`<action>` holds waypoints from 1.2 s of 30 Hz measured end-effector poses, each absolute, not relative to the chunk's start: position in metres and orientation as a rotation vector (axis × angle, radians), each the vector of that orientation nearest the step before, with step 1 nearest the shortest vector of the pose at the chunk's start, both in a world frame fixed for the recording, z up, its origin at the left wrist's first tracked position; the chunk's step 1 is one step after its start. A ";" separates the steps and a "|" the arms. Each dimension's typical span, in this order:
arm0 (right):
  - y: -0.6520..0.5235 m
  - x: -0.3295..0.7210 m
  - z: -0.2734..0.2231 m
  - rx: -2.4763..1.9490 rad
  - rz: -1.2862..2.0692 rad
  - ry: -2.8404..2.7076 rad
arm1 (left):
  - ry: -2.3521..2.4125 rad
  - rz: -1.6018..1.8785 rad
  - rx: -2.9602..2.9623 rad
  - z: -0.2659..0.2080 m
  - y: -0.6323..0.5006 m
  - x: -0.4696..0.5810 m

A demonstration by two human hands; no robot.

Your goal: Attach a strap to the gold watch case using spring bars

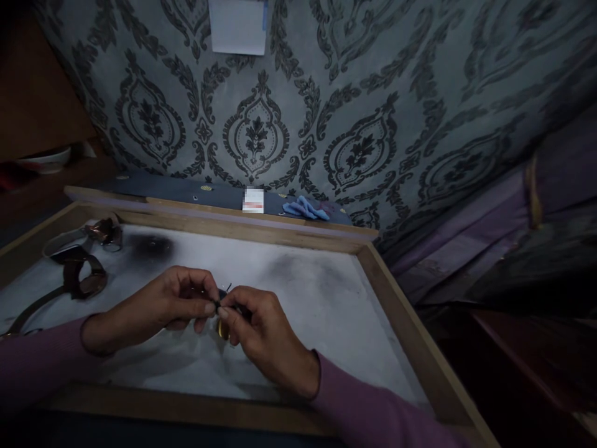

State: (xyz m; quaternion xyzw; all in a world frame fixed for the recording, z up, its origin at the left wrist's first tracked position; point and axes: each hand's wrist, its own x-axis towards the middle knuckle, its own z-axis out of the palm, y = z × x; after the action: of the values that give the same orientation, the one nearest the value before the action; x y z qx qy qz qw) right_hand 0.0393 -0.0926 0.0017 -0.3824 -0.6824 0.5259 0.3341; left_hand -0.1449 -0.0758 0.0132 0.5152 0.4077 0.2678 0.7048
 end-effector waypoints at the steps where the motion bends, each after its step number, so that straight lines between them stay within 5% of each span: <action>1: -0.092 0.039 0.002 -0.999 1.387 -1.769 | 0.907 0.598 1.150 0.013 -0.076 -0.145; 22: -0.095 0.040 0.007 -0.962 1.131 -1.939 | 0.865 0.588 1.030 0.011 -0.078 -0.146; 36: -0.093 0.038 0.006 -1.010 1.599 -1.638 | 0.827 0.550 0.968 0.010 -0.075 -0.148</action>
State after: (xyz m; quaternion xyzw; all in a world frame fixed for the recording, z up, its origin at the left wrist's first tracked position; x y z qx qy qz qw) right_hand 0.0383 -0.0930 0.0060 -0.3831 -0.6214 0.6068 0.3144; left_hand -0.1483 -0.0745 0.0105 0.4463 0.3810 0.2534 0.7690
